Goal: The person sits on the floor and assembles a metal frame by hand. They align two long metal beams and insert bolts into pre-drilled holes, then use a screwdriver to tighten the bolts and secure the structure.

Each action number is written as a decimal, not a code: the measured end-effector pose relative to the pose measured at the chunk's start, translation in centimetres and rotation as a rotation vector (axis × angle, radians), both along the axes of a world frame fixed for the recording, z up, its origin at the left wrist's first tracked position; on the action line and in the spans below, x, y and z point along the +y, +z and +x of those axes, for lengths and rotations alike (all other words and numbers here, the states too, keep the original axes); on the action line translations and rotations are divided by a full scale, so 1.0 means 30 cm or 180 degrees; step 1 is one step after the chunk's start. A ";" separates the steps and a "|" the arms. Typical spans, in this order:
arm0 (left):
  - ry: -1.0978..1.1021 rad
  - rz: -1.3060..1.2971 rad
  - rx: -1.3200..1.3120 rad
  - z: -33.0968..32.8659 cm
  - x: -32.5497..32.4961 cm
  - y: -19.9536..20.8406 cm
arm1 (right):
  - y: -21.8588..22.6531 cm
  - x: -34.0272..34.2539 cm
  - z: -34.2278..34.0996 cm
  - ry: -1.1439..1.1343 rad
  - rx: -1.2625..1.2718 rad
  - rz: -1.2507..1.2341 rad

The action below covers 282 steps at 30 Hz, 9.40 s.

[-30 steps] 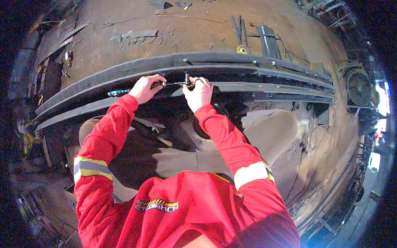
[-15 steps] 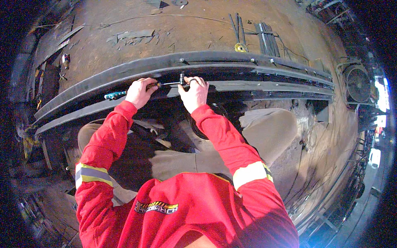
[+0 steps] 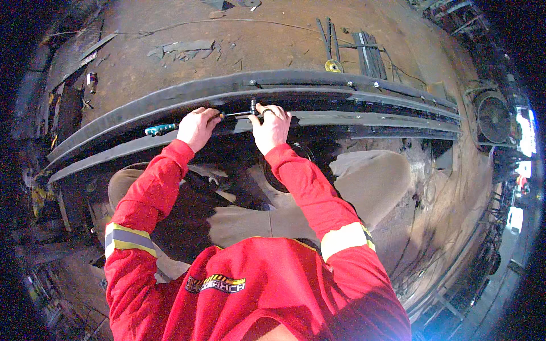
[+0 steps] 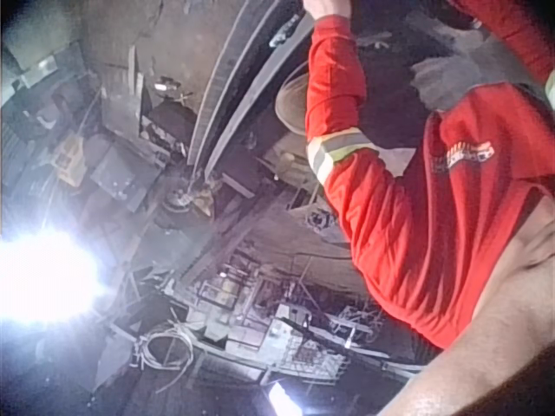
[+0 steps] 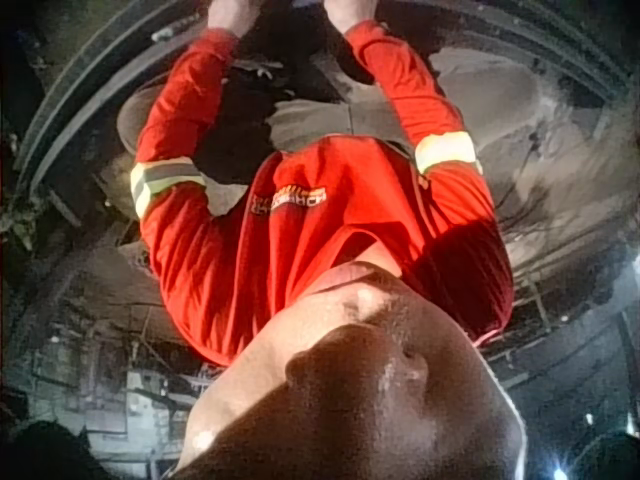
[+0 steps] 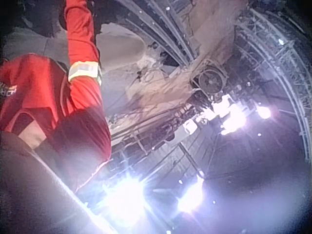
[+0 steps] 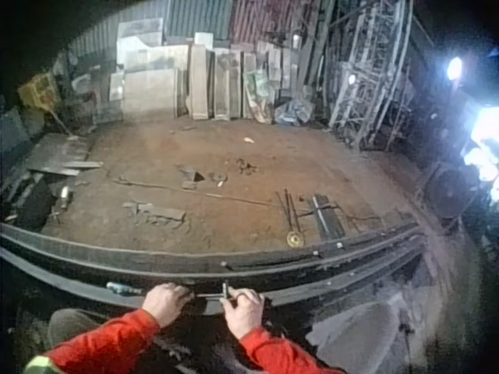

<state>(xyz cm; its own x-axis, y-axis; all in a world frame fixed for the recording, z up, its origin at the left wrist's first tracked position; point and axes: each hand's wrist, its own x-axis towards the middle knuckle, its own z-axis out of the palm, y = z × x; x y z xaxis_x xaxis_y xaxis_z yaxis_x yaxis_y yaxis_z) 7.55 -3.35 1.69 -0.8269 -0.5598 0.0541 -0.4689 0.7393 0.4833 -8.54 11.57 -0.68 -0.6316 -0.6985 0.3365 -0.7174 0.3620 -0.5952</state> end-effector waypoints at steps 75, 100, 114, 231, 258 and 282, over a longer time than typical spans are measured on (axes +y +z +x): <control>-0.0271 -0.0138 0.2083 -0.507 0.322 0.251 | 0.146 -0.033 -0.362 0.2029 0.0215 0.1828; 0.0335 -0.0890 0.0893 -0.499 0.362 0.302 | 0.097 -0.242 -0.587 0.3280 -0.2622 0.2604; 0.1458 0.0148 0.2384 -0.646 0.450 0.176 | 0.258 -0.484 -0.434 0.3342 -0.1192 0.4049; -0.1177 -0.1556 -0.0536 -0.798 0.423 0.099 | -0.032 0.006 0.106 -0.0483 0.0760 0.0120; -0.1661 -0.1340 -0.0679 -0.897 0.417 0.101 | -0.010 -0.023 0.076 -0.0559 0.0761 0.0289; -0.1544 -0.0856 -0.2254 -1.056 0.394 -0.001 | 0.022 -0.040 0.091 -0.0507 0.0782 0.0068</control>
